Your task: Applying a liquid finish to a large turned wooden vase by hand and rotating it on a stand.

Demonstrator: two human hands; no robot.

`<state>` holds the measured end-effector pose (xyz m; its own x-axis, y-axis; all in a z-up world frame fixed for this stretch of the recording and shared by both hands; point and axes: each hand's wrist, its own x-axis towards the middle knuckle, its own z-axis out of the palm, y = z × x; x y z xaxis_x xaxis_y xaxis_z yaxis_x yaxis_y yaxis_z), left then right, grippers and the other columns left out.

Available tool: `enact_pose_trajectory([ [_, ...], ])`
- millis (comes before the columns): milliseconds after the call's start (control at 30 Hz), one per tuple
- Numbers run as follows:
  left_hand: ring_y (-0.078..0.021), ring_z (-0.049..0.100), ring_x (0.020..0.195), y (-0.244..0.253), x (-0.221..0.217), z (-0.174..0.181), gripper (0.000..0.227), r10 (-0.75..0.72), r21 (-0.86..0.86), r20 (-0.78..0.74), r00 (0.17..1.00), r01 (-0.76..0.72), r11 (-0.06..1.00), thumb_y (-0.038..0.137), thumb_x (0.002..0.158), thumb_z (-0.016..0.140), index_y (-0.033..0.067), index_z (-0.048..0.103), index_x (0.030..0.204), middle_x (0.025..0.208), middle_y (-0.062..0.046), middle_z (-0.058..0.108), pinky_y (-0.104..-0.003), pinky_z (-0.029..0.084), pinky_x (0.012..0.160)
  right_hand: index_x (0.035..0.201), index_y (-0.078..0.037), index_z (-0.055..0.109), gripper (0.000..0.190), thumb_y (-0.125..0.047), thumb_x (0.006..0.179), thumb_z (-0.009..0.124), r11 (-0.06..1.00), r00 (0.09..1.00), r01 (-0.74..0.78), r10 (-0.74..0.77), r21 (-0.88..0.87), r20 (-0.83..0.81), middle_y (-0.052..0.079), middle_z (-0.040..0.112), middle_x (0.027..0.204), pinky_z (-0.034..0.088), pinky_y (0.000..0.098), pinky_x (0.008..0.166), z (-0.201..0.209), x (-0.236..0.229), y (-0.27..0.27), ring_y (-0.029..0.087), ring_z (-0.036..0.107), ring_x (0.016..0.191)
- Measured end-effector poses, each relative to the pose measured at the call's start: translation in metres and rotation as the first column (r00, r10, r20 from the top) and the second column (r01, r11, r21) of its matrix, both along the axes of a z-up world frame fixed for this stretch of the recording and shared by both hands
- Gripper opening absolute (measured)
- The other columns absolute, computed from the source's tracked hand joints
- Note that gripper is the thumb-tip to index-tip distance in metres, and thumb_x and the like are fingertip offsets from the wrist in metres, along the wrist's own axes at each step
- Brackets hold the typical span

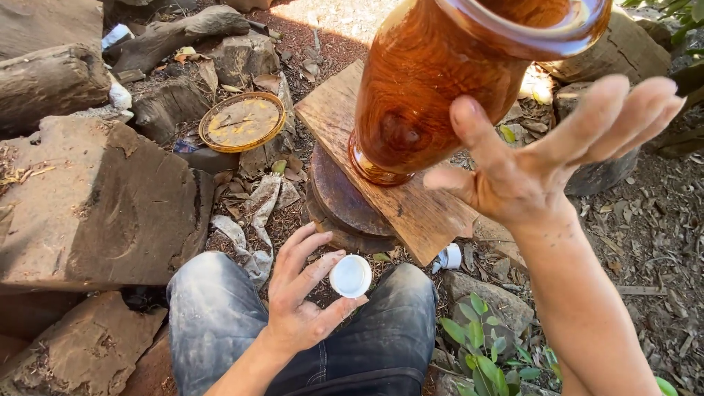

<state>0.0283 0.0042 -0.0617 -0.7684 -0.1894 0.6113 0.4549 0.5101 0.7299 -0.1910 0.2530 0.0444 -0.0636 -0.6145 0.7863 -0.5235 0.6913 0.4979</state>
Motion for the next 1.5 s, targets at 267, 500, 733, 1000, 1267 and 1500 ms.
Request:
enact_pose_trajectory([
  [267, -0.0405, 0.057, 0.133, -0.009, 0.005, -0.004, 0.049, 0.009, 0.01, 0.014, 1.0, -0.009, 1.0, 0.044, 0.082, 0.081, 0.0097, 0.071, 0.116, 0.133, -0.015, 0.064, -0.056, 0.047, 0.113, 0.165, -0.048, 0.013, 0.074, -0.098, 0.111, 0.005, 0.994, 0.994, 0.041, -0.031, 0.099, -0.108, 0.009, -0.018, 0.173, -0.01, 0.0608, 0.129, -0.054, 0.021, -0.018, 0.037, -0.016, 0.16],
  [500, -0.0396, 0.056, 0.135, -0.02, 0.009, -0.023, 0.049, 0.006, 0.06, 0.048, 0.999, -0.009, 0.998, 0.039, 0.08, 0.083, 0.0084, 0.071, 0.116, 0.134, -0.015, 0.064, -0.056, 0.047, 0.114, 0.166, -0.021, 0.021, 0.072, -0.049, 0.107, 0.049, 0.854, 0.842, -0.038, 0.307, -0.519, 0.443, 0.003, 0.014, 0.176, 0.017, 0.0547, 0.147, -0.059, 0.102, -0.018, 0.022, 0.013, 0.169],
  [733, -0.0343, 0.056, 0.135, -0.033, 0.017, -0.069, 0.057, 0.052, 0.097, 0.104, 0.993, -0.062, 0.993, 0.034, 0.073, 0.09, 0.0121, 0.07, 0.121, 0.135, -0.013, 0.065, -0.053, 0.045, 0.116, 0.161, -0.004, 0.022, 0.106, -0.053, 0.082, 0.074, 0.85, 0.634, 0.312, 0.147, -0.425, 0.759, 0.02, 0.017, 0.169, 0.023, 0.0585, 0.132, -0.113, 0.159, -0.041, 0.037, 0.016, 0.161],
  [1000, -0.0322, 0.057, 0.133, -0.041, 0.021, -0.13, 0.059, 0.02, 0.185, 0.155, 0.988, -0.049, 0.981, 0.035, 0.071, 0.092, 0.0147, 0.07, 0.122, 0.134, -0.012, 0.067, -0.054, 0.047, 0.113, 0.158, 0.003, 0.012, 0.116, -0.033, 0.072, 0.081, 0.69, 0.5, 0.54, 0.198, -0.482, 0.843, 0.028, 0.017, 0.166, 0.013, 0.0499, 0.13, -0.11, 0.144, -0.034, 0.039, 0.016, 0.157],
  [1267, -0.0316, 0.063, 0.126, -0.047, 0.025, -0.152, 0.057, -0.037, 0.174, 0.175, 0.984, 0.006, 0.985, 0.033, 0.071, 0.094, 0.0122, 0.071, 0.118, 0.126, -0.01, 0.07, -0.049, 0.051, 0.107, 0.156, 0.002, 0.015, 0.082, -0.028, 0.098, 0.066, 0.483, 0.566, 0.644, 0.22, -0.593, 0.794, 0.032, 0.03, 0.158, 0.033, 0.0512, 0.12, -0.108, 0.122, -0.036, 0.041, 0.036, 0.145],
  [1500, -0.0298, 0.063, 0.125, -0.047, 0.033, -0.144, 0.053, -0.072, 0.206, 0.188, 0.979, 0.033, 0.978, 0.033, 0.072, 0.092, 0.0094, 0.073, 0.115, 0.125, -0.009, 0.072, -0.046, 0.051, 0.108, 0.156, 0.0, 0.021, 0.077, -0.017, 0.095, 0.063, 0.513, 0.48, 0.63, 0.332, -0.583, 0.812, 0.02, 0.036, 0.159, 0.033, 0.0385, 0.124, -0.137, 0.151, -0.063, 0.03, 0.039, 0.146],
])
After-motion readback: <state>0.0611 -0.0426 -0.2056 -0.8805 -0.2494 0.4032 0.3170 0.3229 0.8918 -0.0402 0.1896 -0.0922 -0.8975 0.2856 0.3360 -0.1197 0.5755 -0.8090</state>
